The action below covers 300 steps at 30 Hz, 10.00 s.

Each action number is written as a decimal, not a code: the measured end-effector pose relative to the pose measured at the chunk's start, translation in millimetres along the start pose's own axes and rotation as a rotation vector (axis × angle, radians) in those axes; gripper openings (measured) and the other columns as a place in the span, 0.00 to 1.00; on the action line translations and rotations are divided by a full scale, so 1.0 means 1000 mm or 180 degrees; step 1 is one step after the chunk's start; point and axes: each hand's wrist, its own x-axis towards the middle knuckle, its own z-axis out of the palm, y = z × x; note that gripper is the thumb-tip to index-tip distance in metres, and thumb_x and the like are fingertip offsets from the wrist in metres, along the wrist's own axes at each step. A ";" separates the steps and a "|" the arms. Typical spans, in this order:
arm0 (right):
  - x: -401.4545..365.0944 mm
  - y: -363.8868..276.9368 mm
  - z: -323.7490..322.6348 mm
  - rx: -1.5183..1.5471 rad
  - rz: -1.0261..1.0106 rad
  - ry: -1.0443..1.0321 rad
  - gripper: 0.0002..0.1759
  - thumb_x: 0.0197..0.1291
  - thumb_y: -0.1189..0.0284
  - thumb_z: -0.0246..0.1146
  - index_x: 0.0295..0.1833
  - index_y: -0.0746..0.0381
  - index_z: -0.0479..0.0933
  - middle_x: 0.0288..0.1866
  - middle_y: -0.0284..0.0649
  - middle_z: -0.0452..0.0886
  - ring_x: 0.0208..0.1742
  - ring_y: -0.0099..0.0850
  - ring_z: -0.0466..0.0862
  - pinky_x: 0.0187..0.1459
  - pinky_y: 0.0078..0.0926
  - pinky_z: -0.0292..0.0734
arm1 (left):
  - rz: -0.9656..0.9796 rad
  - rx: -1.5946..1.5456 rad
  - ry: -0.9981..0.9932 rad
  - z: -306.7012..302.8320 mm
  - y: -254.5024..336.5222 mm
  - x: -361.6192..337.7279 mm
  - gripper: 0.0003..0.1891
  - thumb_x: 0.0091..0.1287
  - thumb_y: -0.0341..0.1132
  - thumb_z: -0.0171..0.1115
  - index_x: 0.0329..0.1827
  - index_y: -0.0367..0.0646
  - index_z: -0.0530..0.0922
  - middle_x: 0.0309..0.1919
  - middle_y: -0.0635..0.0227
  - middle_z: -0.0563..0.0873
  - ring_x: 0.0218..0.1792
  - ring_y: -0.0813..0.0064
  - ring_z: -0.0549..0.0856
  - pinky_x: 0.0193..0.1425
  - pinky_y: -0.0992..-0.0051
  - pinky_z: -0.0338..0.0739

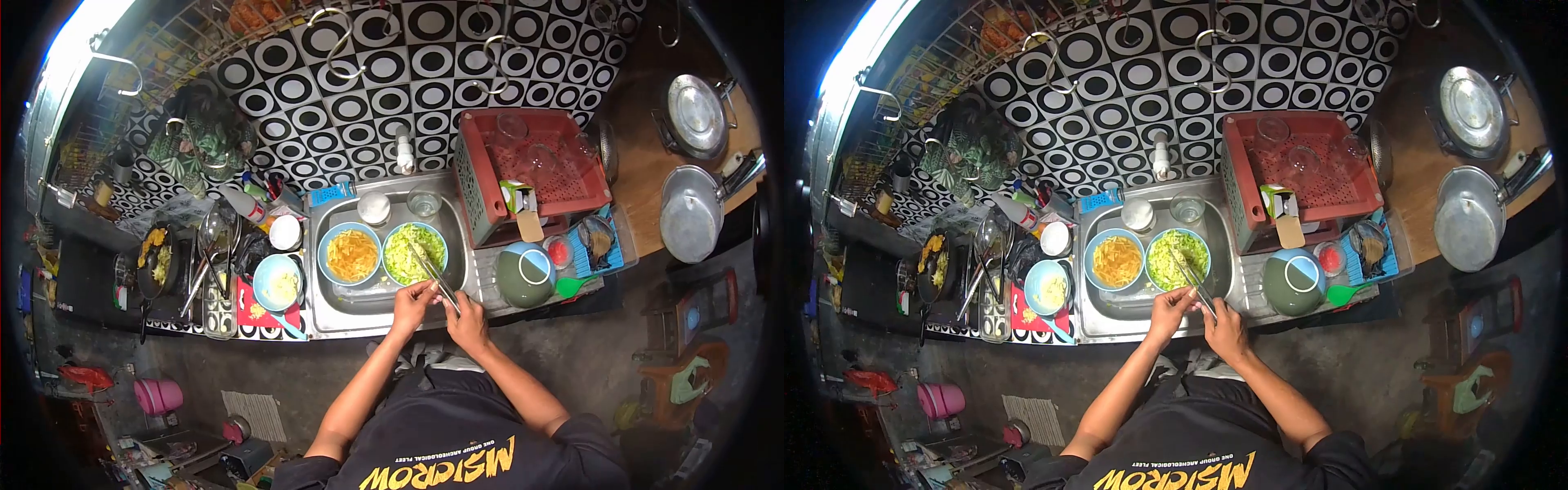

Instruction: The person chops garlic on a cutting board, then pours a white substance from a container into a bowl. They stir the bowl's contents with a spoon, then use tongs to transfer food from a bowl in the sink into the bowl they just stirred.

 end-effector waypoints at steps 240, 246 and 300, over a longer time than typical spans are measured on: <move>-0.021 -0.110 0.160 -0.0285 0.0374 -0.0302 0.28 0.77 0.64 0.65 0.69 0.73 0.69 0.42 0.65 0.87 0.41 0.67 0.88 0.43 0.60 0.83 | 0.0222 0.0356 0.0054 -0.185 0.023 -0.048 0.11 0.82 0.33 0.67 0.53 0.31 0.81 0.38 0.64 0.92 0.38 0.80 0.90 0.45 0.78 0.86; -0.026 -0.067 0.110 -0.0094 0.0742 0.0294 0.26 0.81 0.63 0.62 0.71 0.71 0.68 0.49 0.68 0.86 0.49 0.66 0.89 0.50 0.57 0.83 | 0.0337 0.0790 -0.0234 -0.102 0.011 -0.016 0.13 0.82 0.35 0.68 0.55 0.32 0.83 0.35 0.67 0.91 0.36 0.82 0.89 0.42 0.79 0.85; 0.026 -0.191 0.395 -0.0478 0.0756 -0.0868 0.19 0.75 0.67 0.66 0.52 0.74 0.72 0.41 0.68 0.86 0.47 0.70 0.86 0.50 0.63 0.80 | 0.1096 0.2204 0.1905 -0.483 -0.044 -0.067 0.22 0.82 0.40 0.65 0.65 0.27 0.74 0.28 0.58 0.86 0.31 0.60 0.86 0.41 0.59 0.79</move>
